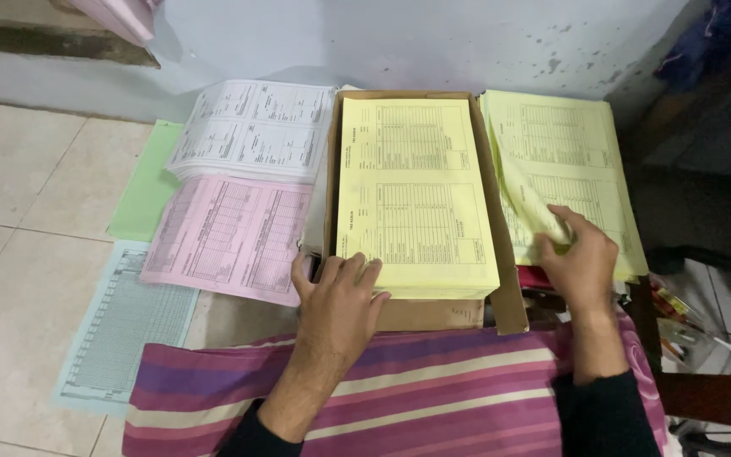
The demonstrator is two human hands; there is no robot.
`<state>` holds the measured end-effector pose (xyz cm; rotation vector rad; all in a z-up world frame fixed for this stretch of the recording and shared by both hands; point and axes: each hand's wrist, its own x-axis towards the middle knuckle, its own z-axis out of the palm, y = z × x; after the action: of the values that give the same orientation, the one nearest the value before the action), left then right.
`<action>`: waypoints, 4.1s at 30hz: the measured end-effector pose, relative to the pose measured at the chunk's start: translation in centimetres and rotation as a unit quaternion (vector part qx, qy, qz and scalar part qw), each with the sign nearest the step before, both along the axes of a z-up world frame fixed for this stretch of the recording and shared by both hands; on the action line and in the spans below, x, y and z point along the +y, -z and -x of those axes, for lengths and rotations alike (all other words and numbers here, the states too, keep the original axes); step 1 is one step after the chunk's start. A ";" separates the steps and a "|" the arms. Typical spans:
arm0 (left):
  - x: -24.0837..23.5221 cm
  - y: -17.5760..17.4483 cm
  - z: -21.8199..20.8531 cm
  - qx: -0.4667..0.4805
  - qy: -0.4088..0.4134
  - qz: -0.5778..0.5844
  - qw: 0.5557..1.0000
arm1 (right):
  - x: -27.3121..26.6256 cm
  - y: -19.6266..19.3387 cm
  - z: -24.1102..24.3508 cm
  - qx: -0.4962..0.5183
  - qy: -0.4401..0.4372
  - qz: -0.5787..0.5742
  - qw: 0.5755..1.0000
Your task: Sorting and organizing stacks of printed yellow and white forms into boxes
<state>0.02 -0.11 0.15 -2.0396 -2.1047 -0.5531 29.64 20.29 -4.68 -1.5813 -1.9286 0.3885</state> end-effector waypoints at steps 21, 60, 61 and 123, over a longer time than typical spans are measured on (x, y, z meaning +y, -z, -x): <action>0.6 -0.1 1.3 -0.066 -0.005 0.011 0.998 | -7.4 -6.4 7.1 -0.036 -0.238 -0.225 0.944; -1.8 -1.1 1.5 0.028 -0.107 0.103 0.988 | -8.2 -8.9 5.3 -0.242 -0.244 0.079 0.936; -1.7 -1.0 1.4 0.028 -0.105 0.105 0.989 | -8.2 -8.9 5.2 -0.243 -0.242 0.081 0.936; -4.8 -6.2 3.3 -0.076 0.076 0.139 0.984 | -5.4 -6.7 2.6 0.042 -0.253 -0.124 0.958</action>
<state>-3.32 -4.91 6.38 -2.3977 -2.2327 -0.4724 27.03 14.90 1.99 -0.8867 -2.2034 0.3918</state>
